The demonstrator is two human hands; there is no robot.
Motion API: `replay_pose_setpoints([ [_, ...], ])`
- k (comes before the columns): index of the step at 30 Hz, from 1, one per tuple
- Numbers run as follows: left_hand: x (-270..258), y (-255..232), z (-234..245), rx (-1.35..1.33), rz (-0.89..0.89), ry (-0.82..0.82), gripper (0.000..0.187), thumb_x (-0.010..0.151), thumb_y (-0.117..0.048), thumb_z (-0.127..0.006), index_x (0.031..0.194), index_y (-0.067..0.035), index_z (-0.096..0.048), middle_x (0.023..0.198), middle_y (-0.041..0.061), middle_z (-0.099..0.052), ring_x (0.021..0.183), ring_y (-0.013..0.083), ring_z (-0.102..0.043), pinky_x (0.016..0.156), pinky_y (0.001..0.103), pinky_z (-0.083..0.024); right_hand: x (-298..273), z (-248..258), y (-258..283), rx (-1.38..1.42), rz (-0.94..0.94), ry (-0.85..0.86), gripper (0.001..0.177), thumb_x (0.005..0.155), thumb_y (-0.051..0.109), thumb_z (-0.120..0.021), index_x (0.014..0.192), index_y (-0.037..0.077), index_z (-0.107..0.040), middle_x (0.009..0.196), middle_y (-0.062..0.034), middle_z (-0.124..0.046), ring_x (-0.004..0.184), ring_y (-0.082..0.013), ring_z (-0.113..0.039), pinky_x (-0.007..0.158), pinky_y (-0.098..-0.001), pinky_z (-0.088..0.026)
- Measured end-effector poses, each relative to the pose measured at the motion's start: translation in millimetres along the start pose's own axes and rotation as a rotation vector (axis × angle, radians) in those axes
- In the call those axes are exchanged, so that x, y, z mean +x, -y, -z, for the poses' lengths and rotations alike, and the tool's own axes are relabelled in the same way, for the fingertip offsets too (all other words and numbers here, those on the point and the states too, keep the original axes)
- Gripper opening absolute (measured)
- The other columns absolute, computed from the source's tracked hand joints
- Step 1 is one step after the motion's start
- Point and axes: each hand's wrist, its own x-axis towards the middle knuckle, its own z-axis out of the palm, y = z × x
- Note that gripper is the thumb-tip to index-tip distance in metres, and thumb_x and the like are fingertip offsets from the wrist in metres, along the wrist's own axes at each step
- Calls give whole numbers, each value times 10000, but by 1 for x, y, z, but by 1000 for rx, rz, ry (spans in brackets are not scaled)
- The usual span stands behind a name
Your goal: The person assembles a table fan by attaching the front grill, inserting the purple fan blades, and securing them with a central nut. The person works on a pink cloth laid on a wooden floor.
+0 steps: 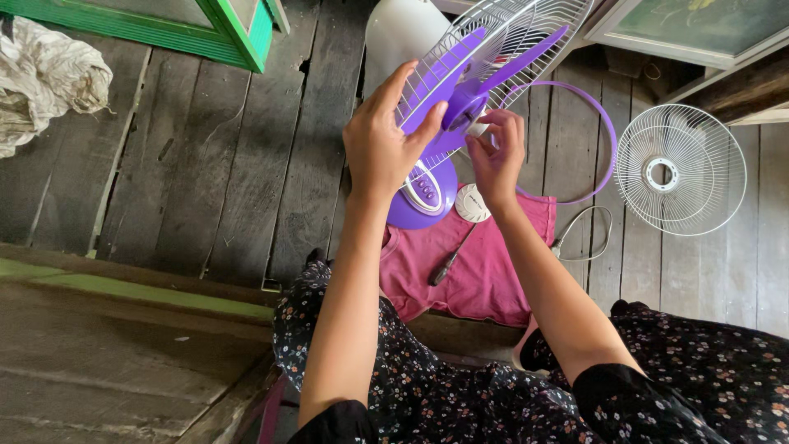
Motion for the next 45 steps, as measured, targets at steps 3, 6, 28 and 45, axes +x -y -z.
replay_pose_setpoints([
  [3, 0, 1, 1, 4, 5, 2, 449, 954, -250, -788, 1345, -92, -631, 1257, 121, -733, 1127, 298, -748, 958, 372, -603, 2, -2, 11, -210, 109, 1, 363, 897, -141, -756, 1184, 26, -606, 1289, -96, -513, 1187, -190, -634, 912, -303, -617],
  [6, 0, 2, 1, -1, 43, 15, 433, 960, -214, -778, 1353, -110, -630, 1255, 111, -739, 1113, 288, -754, 948, 366, -604, 4, -4, 15, -222, 115, 2, 363, 898, -104, -775, 1197, 5, -600, 1255, -112, -523, 1142, -189, -656, 889, -305, -619],
  [28, -6, 16, 12, 27, 108, 26, 429, 928, -100, -769, 1338, -131, -647, 1257, 123, -742, 1148, 282, -755, 947, 366, -611, 10, -16, -14, 257, -423, -23, 297, 1070, 81, -696, 1169, 3, -427, 1073, -168, -625, 820, -199, -736, 683, -293, -627],
  [45, -4, 19, 18, -54, 75, 26, 390, 944, -37, -753, 1322, -36, -658, 1232, 148, -755, 1125, 237, -775, 963, 339, -603, -4, -14, -23, 15, -237, -34, 381, 988, 67, -789, 1201, -13, -483, 1159, -192, -525, 882, -206, -713, 687, -271, -621],
])
